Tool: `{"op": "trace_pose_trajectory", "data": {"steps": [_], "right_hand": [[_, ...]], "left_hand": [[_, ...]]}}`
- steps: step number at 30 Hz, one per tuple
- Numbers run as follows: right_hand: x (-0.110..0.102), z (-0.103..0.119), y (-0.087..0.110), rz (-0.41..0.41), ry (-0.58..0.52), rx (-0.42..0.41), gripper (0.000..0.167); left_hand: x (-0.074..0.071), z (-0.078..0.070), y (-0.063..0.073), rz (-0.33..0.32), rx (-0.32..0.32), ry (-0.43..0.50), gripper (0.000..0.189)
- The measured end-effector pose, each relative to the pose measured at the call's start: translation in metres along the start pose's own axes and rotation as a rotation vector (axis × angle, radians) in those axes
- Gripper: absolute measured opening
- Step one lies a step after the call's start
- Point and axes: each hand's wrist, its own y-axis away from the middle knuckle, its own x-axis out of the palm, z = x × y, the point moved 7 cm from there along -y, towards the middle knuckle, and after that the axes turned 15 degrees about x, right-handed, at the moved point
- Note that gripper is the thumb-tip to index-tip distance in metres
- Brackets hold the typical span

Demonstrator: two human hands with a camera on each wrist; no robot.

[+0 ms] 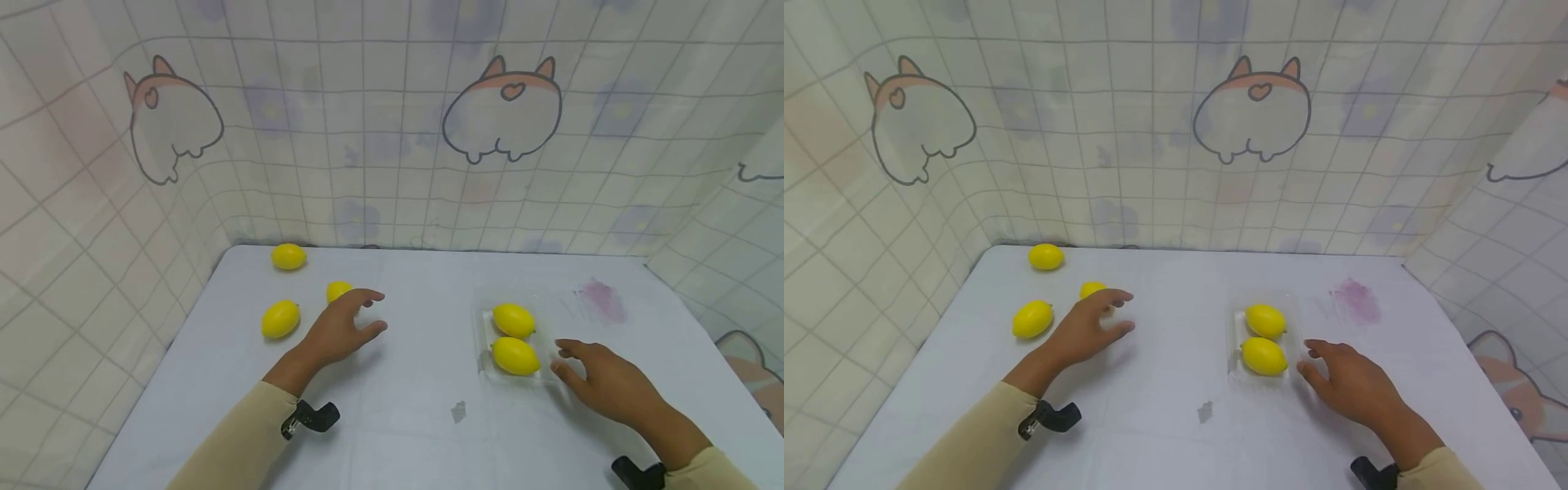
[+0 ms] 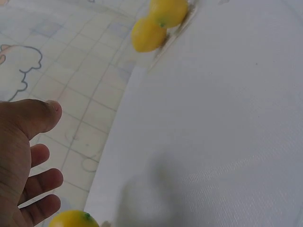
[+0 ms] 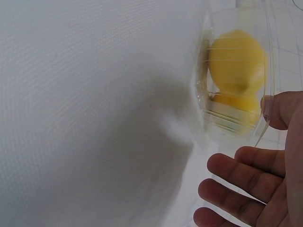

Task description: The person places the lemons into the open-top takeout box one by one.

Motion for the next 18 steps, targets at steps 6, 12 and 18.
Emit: {"op": "trace_pose_trajectory", "data": {"steps": [6, 12, 18], "right_hand": [[0.000, 0.000, 0.000, -0.005, 0.002, -0.002, 0.061], [0.000, -0.001, 0.000, -0.003, 0.006, 0.006, 0.062], [0.001, -0.001, 0.000, 0.008, 0.003, 0.013, 0.063]], "left_hand": [[-0.010, 0.009, 0.008, -0.009, -0.036, 0.000, 0.053], [-0.020, 0.014, 0.017, -0.040, -0.026, -0.024, 0.053], [-0.031, 0.020, 0.027, -0.074, -0.030, -0.042, 0.052]]}}
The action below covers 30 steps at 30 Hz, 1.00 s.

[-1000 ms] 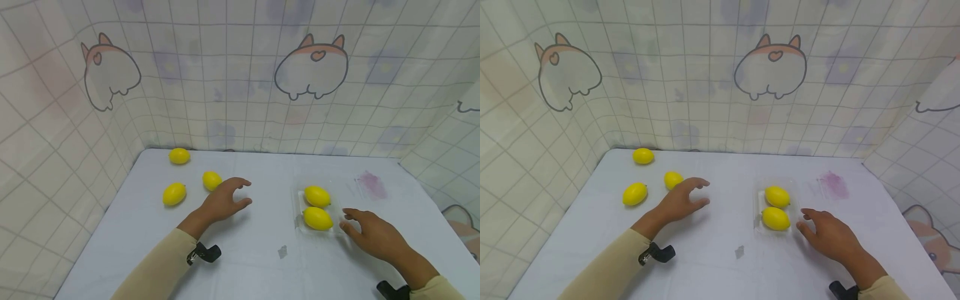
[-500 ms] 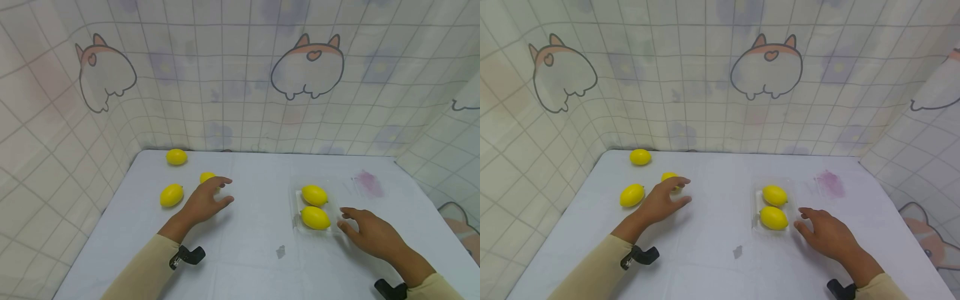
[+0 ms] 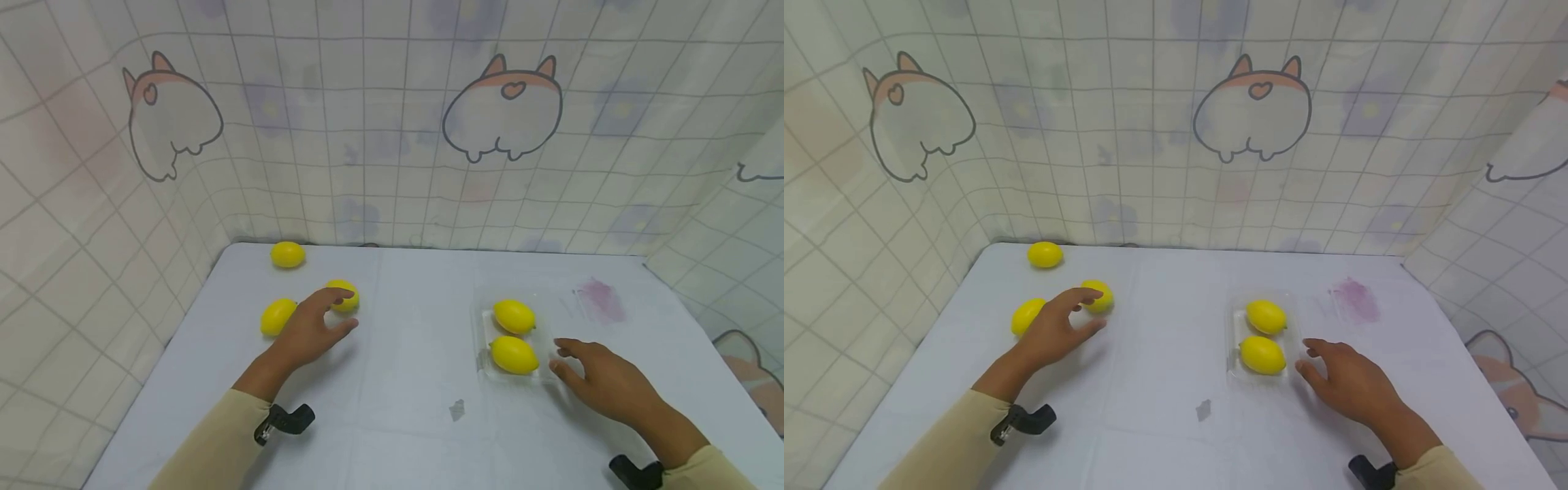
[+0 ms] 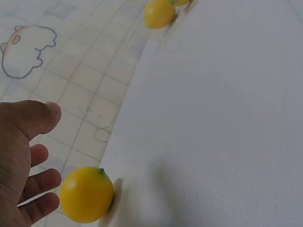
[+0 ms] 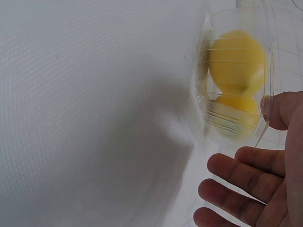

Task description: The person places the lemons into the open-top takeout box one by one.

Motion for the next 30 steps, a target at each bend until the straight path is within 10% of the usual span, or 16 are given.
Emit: {"op": "trace_pose_trajectory", "data": {"steps": [30], "right_hand": [[0.001, 0.000, 0.000, 0.001, -0.017, -0.015, 0.063]], "left_hand": [[-0.041, 0.042, 0.037, -0.112, -0.058, -0.139, 0.046]]}}
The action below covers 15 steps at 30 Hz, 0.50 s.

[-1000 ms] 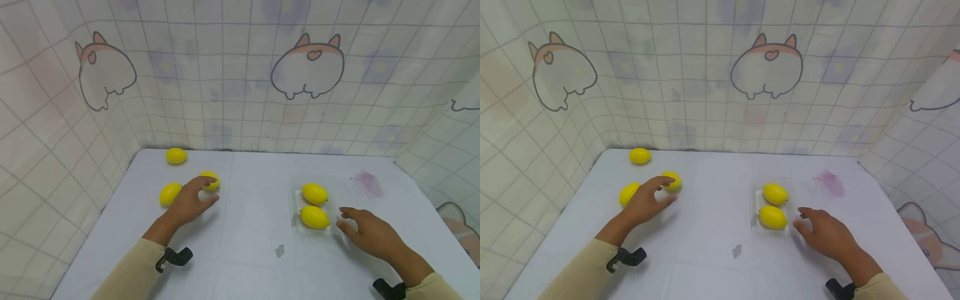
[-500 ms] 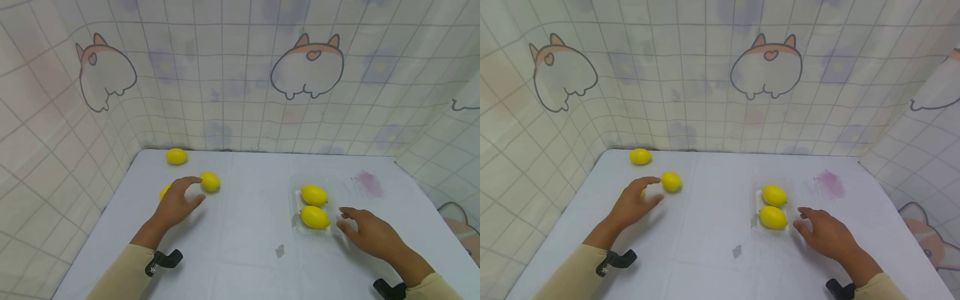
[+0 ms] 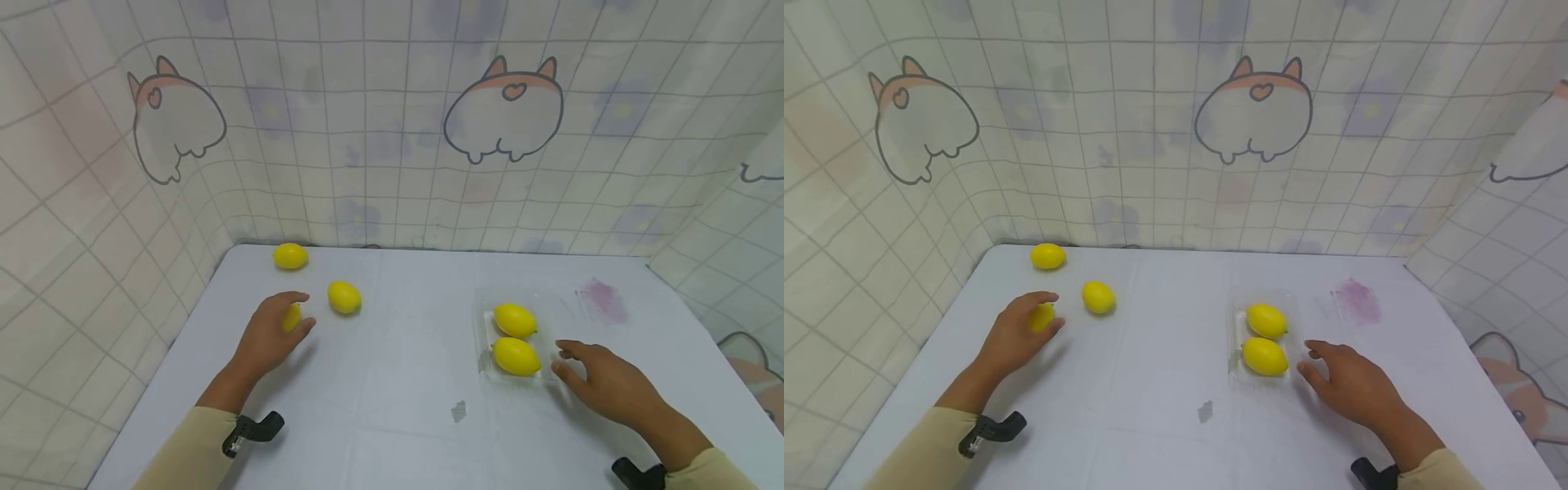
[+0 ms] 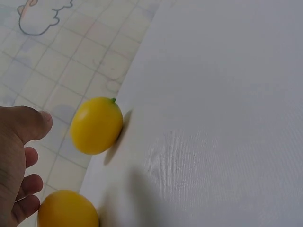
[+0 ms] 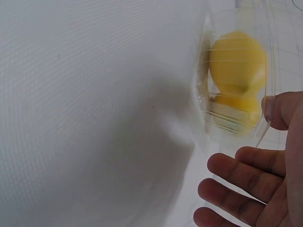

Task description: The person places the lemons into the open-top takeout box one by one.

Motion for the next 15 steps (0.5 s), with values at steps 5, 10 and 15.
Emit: {"op": "trace_pose_trajectory", "data": {"steps": [5, 10, 15], "right_hand": [[0.000, 0.001, 0.001, 0.001, -0.004, -0.005, 0.063], [0.000, 0.000, 0.000, 0.002, -0.010, -0.001, 0.063], [0.000, 0.000, 0.000, -0.001, -0.010, -0.006, 0.063]], "left_hand": [[-0.005, 0.008, 0.004, -0.018, -0.012, -0.011, 0.046], [-0.010, 0.019, 0.008, -0.040, -0.047, -0.010, 0.046], [-0.014, 0.032, 0.015, -0.067, -0.075, 0.000, 0.050]]}}
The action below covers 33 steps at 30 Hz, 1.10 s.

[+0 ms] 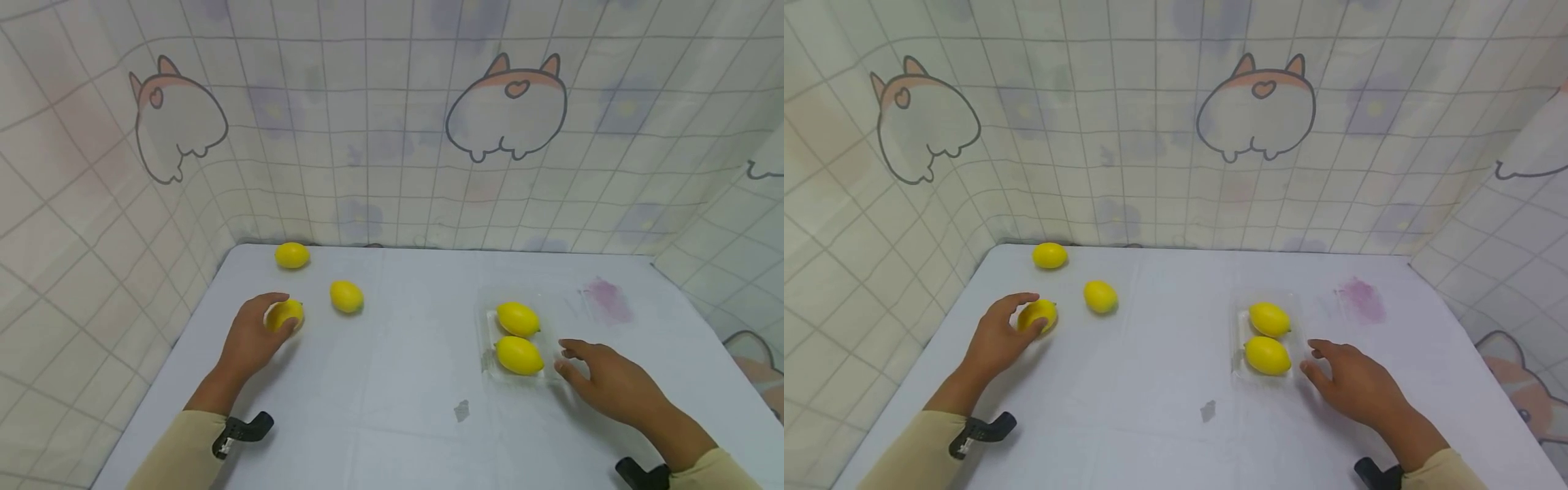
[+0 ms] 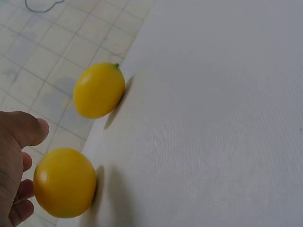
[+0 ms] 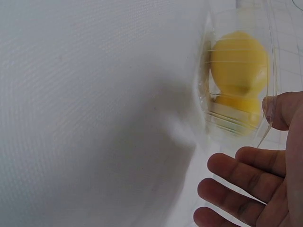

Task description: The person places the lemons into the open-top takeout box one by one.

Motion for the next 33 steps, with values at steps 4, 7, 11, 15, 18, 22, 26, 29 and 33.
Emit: {"op": "trace_pose_trajectory", "data": {"steps": [4, 7, 11, 15, 18, 22, 26, 29, 33], "right_hand": [[-0.001, 0.000, 0.000, -0.004, 0.003, -0.002, 0.062], [-0.001, 0.000, 0.001, 0.001, 0.008, 0.000, 0.063], [0.001, 0.000, 0.000, 0.011, 0.017, 0.011, 0.063], [0.001, -0.001, -0.001, 0.017, 0.022, 0.016, 0.064], [0.001, 0.000, -0.001, 0.020, 0.022, 0.016, 0.064], [0.001, -0.001, -0.001, 0.021, 0.019, 0.015, 0.065], [0.000, 0.000, 0.000, 0.012, 0.017, 0.007, 0.064], [0.000, 0.000, 0.000, 0.005, 0.015, 0.002, 0.063], [-0.001, 0.001, 0.000, 0.002, 0.013, 0.000, 0.063]], "left_hand": [[0.000, 0.009, 0.004, 0.006, -0.022, 0.001, 0.055], [0.001, 0.015, 0.006, 0.024, -0.055, 0.009, 0.059], [0.002, 0.020, 0.009, 0.041, -0.096, 0.019, 0.060], [0.004, 0.022, 0.010, 0.041, -0.113, 0.022, 0.061], [0.006, 0.024, 0.011, 0.042, -0.121, 0.027, 0.061], [0.010, 0.024, 0.012, 0.054, -0.134, 0.035, 0.061], [0.012, 0.024, 0.011, 0.057, -0.125, 0.026, 0.061], [0.012, 0.022, 0.009, 0.056, -0.109, 0.016, 0.060], [0.013, 0.018, 0.008, 0.057, -0.097, 0.025, 0.058]]}}
